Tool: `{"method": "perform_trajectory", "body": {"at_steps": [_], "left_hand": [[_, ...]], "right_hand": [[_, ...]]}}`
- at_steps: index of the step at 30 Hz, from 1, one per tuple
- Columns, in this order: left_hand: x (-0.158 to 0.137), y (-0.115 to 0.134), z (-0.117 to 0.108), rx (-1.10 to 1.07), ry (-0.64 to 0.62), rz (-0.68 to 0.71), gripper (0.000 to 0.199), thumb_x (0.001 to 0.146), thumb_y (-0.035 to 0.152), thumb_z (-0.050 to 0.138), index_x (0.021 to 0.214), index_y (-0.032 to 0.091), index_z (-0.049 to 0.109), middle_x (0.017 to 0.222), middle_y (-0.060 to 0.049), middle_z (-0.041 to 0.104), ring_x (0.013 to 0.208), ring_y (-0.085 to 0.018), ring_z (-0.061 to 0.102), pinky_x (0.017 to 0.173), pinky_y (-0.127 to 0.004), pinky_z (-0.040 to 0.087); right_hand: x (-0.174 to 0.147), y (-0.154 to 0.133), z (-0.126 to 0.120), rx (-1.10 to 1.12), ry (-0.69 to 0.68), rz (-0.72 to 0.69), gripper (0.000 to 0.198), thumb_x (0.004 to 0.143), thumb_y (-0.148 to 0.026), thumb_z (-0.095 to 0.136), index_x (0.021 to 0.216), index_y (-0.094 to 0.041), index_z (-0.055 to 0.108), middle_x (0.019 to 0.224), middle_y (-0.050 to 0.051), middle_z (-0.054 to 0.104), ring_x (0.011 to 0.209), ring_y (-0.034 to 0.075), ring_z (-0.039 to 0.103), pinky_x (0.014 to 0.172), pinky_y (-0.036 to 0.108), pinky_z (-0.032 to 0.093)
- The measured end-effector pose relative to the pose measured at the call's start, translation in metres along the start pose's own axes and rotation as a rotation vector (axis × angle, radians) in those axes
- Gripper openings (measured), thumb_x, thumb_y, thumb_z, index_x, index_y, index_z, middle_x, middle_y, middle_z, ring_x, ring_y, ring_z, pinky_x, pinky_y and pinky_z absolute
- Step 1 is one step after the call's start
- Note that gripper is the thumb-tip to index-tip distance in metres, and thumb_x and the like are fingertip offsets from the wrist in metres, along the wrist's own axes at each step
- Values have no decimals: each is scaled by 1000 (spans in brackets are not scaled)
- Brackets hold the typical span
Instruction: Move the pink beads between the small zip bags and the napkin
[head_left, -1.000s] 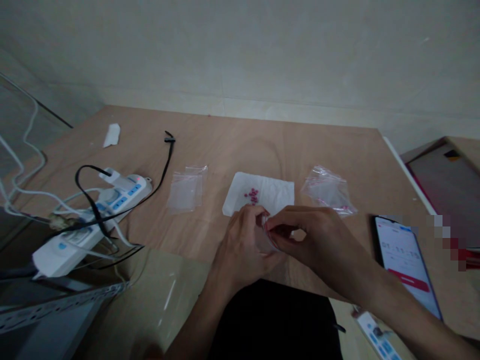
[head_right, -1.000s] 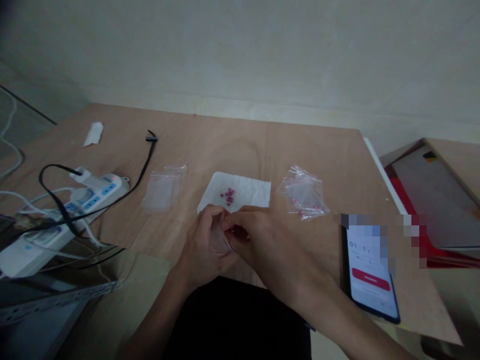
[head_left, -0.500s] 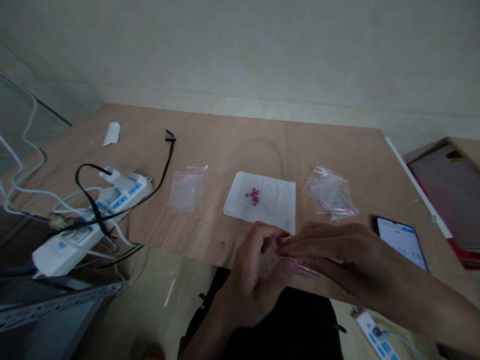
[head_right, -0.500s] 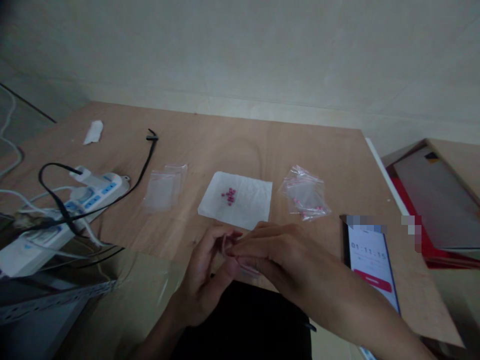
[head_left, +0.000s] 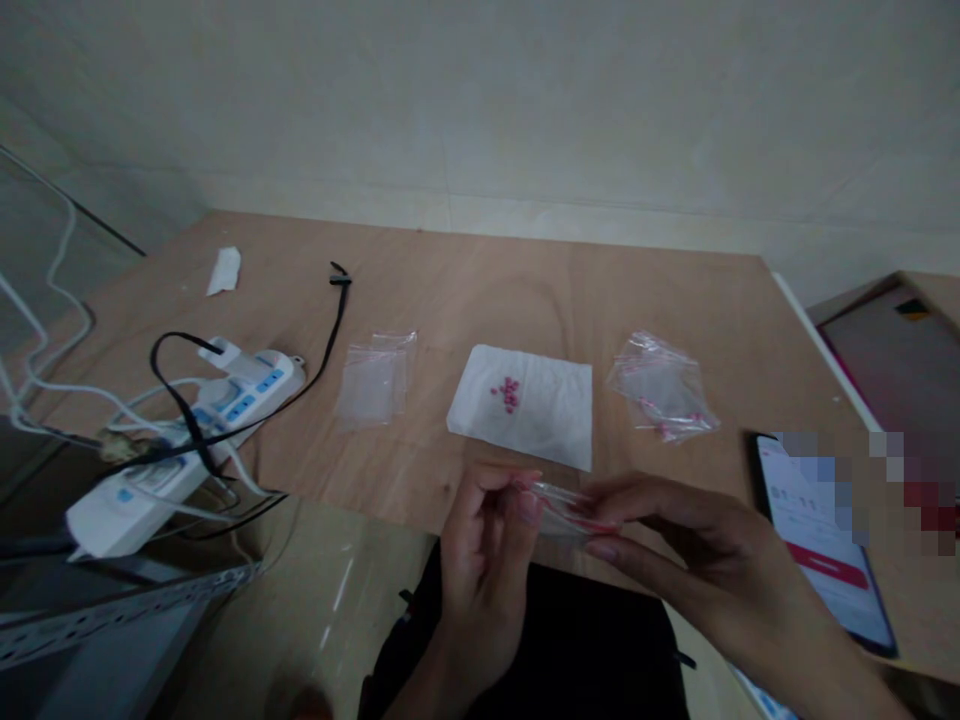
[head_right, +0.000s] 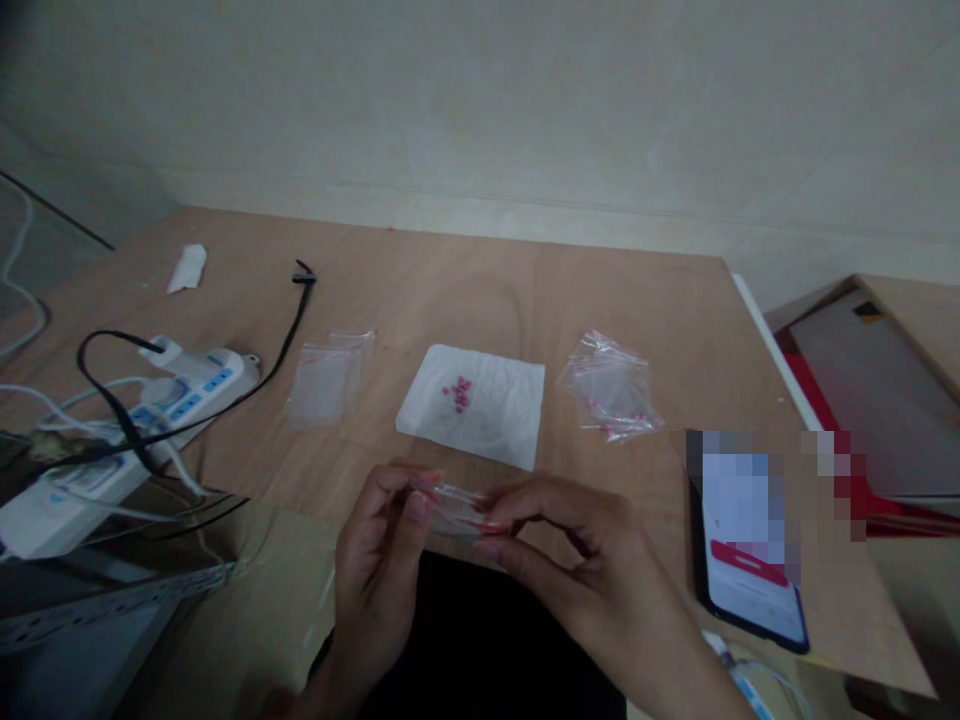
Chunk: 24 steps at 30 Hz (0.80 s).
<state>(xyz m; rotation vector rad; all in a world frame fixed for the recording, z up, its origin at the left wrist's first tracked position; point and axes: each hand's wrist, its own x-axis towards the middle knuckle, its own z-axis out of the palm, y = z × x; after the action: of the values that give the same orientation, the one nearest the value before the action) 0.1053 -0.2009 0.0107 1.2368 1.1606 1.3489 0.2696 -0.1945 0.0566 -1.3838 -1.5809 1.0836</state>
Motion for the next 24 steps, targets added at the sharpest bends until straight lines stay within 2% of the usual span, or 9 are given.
{"method": "perform_trajectory", "body": {"at_steps": [3,6,9,11,14,16,19,21,24], "left_hand": [[2,-1,0,7,67,42,9,89,30,61,84,22,62,78,1,69,72,-12,65,65,-22,54],[5,2,-2,32,83,97,9,85,23,65,76,21,65,71,1,68,69,-11,64,64,-21,53],[6,5,-2,48,102,133,12,83,20,66,71,20,65,67,1,66,69,-12,63,64,-21,53],[4,7,0,32,129,108,14,84,22,65,70,20,63,68,0,66,69,-13,64,64,-22,54],[0,7,4,29,151,42,15,87,29,62,74,20,62,69,-1,68,65,-13,66,59,-22,55],[-1,7,4,66,130,34,15,88,30,61,77,20,64,69,-1,69,63,-13,66,58,-22,55],[0,7,0,101,45,20,10,85,30,64,86,21,67,76,-1,72,69,-14,68,64,-23,56],[3,7,-4,92,-10,2,10,83,28,67,89,21,67,79,-1,73,72,-14,69,68,-23,56],[9,8,-8,85,-48,-7,4,82,25,67,85,21,68,76,1,74,70,-12,69,66,-20,56]], "right_hand": [[-5,6,12,160,249,27,10,72,-25,78,80,-28,72,71,-2,75,65,15,72,61,20,59],[-9,10,19,232,388,28,21,71,-19,78,87,-29,70,71,-4,76,66,14,73,69,21,60],[-11,10,21,244,385,30,23,73,-18,77,90,-29,67,69,-5,75,69,14,72,73,22,59],[-10,11,22,267,351,45,26,75,-20,76,96,-30,65,70,-5,75,70,14,72,72,21,59],[-4,12,24,362,274,84,44,72,-25,79,113,-33,63,83,-3,78,76,15,73,70,23,60],[-1,13,27,387,214,101,37,72,-28,79,107,-33,69,87,-1,78,78,16,74,69,23,60],[1,12,30,363,179,92,5,78,-30,73,81,-29,78,80,1,78,74,17,74,69,24,61],[1,10,31,349,185,80,8,80,-28,72,82,-30,79,81,1,78,73,17,73,72,26,61],[0,6,31,298,189,38,15,80,-23,71,88,-33,79,85,0,78,74,17,73,71,27,61]]}}
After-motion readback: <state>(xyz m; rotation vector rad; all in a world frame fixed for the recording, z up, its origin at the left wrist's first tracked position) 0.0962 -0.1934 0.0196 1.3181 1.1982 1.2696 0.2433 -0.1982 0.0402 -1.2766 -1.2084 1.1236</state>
